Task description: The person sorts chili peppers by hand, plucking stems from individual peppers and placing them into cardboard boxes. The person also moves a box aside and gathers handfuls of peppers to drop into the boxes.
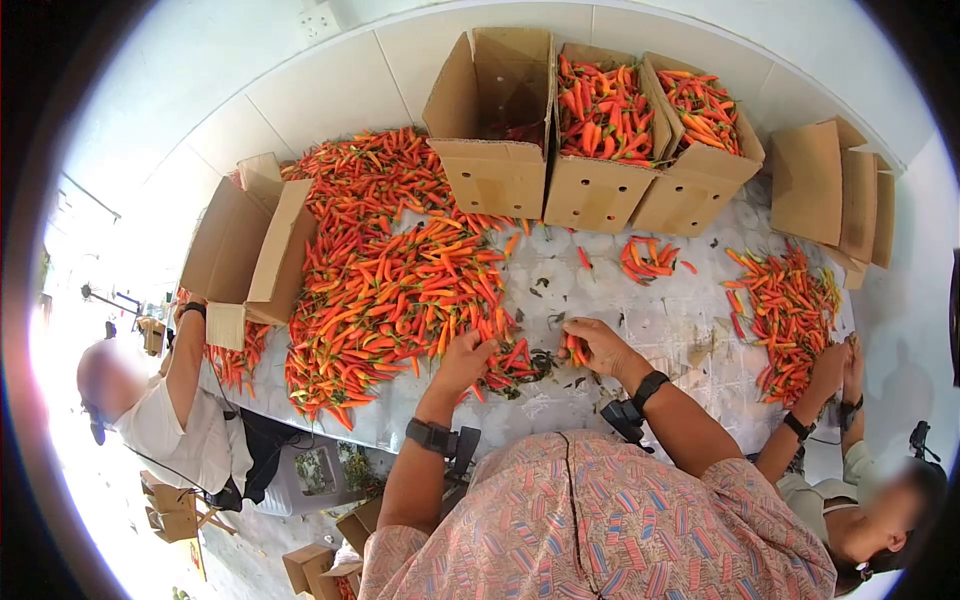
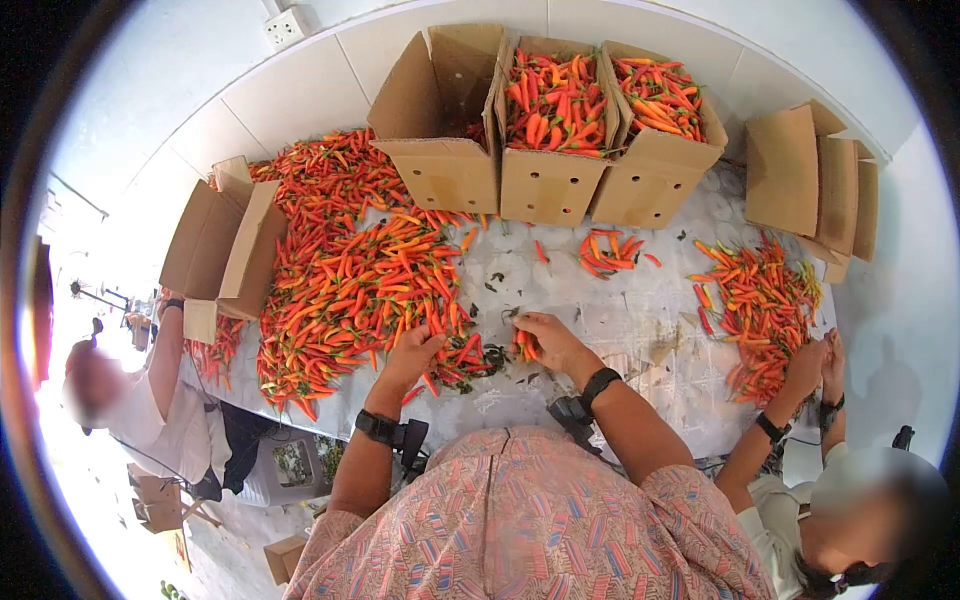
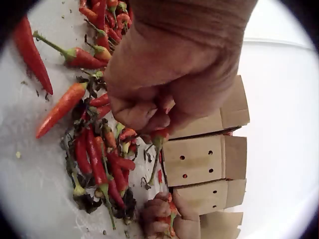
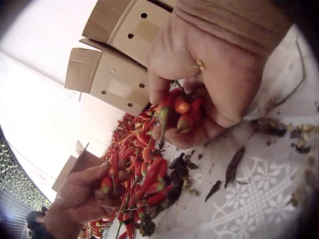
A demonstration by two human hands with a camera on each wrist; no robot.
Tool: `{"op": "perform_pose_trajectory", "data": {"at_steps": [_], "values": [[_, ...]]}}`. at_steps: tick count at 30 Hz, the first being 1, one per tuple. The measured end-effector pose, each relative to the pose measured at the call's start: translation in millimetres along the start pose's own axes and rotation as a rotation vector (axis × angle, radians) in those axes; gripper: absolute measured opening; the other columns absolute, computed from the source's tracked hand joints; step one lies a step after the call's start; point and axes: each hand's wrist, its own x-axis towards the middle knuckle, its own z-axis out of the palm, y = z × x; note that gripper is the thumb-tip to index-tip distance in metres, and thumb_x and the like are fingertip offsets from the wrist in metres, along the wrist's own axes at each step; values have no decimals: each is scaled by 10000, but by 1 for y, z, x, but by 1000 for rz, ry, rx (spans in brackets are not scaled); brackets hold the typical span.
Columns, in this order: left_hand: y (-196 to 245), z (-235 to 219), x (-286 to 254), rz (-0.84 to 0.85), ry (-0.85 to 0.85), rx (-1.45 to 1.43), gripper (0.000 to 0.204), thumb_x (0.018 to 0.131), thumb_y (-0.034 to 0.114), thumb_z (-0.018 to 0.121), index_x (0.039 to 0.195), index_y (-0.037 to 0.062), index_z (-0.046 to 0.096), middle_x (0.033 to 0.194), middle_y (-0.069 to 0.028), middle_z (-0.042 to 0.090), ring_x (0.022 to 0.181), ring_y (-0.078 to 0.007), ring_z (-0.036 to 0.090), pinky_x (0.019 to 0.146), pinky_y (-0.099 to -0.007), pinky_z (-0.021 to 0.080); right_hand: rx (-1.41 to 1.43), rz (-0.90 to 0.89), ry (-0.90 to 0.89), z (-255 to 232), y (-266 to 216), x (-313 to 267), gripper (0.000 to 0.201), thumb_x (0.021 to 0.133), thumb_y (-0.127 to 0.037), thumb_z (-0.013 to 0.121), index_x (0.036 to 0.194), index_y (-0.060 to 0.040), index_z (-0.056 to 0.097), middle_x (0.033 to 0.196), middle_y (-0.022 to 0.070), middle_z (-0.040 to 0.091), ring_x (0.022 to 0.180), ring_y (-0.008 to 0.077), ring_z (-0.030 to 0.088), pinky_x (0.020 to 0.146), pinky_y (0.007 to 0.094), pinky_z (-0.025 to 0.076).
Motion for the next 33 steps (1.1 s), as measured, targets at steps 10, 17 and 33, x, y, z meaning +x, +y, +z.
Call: {"op": "perform_pose_trajectory", "data": {"at_steps": [10, 17, 33], "values": [[-3, 20, 9, 315, 58, 866, 300, 723, 250, 618, 838, -17, 543, 736, -190, 581, 690, -357, 575, 635, -437, 443, -10, 17, -14, 5, -4, -5, 188, 862, -200, 553, 814, -21, 524, 729, 65, 523, 638, 193, 561, 606, 324, 511], [-2, 35, 16, 302, 90, 1062, 259, 722, 250, 621, 846, 27, 575, 795, -175, 610, 775, -332, 604, 682, -420, 478, -27, 57, -1, 2, -3, -5, 160, 850, -206, 569, 821, -52, 534, 715, 46, 539, 652, 189, 584, 524, 327, 493], [17, 56, 17, 206, -154, 260, 210, 741, 189, 628, 730, -10, 563, 598, -86, 553, 557, -154, 542, 524, -301, 417, -326, 57, 20, 17, -10, -12, 145, 809, -178, 613, 914, -94, 561, 695, -25, 527, 531, 58, 472, 412, 197, 344]]}}
